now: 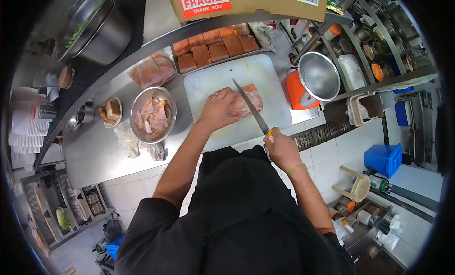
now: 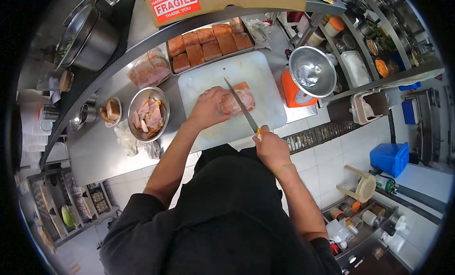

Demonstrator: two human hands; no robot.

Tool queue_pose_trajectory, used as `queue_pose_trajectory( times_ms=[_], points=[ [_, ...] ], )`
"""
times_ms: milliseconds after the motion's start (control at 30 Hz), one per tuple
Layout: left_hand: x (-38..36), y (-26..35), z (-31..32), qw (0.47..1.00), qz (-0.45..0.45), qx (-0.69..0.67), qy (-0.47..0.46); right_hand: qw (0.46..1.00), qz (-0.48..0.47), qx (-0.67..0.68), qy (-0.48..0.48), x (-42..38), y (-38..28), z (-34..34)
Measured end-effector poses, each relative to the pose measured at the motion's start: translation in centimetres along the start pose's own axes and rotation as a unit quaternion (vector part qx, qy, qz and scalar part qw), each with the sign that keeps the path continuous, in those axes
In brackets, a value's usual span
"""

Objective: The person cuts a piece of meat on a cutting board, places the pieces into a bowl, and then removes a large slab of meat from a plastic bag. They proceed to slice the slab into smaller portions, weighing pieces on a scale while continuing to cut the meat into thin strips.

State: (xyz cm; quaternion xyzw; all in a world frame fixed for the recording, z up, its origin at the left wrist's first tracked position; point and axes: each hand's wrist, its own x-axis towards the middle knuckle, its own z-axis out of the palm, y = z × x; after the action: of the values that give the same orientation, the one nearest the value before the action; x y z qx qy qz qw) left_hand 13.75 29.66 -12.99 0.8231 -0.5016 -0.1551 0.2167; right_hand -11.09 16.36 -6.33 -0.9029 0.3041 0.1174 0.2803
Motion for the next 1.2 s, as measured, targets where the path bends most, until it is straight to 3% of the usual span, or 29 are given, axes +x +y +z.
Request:
queue_pose_trajectory(
  times_ms=[233,633,1200],
  points=[
    [1.7,0.8,0.3,0.994,-0.091,0.015,-0.052,0.998,0.022,-0.053,-0.012,-0.3,-2.7,-0.4],
    [2.7,1.5,0.0,0.987,-0.132,0.003,-0.088,0.99,0.038,-0.121,-0.063,0.6,-6.6,-3.4],
    [3.7,0.3,0.5,0.99,-0.097,-0.013,-0.098,0.991,0.048,-0.087,-0.095,3.5,-6.6,-2.9]
  ],
)
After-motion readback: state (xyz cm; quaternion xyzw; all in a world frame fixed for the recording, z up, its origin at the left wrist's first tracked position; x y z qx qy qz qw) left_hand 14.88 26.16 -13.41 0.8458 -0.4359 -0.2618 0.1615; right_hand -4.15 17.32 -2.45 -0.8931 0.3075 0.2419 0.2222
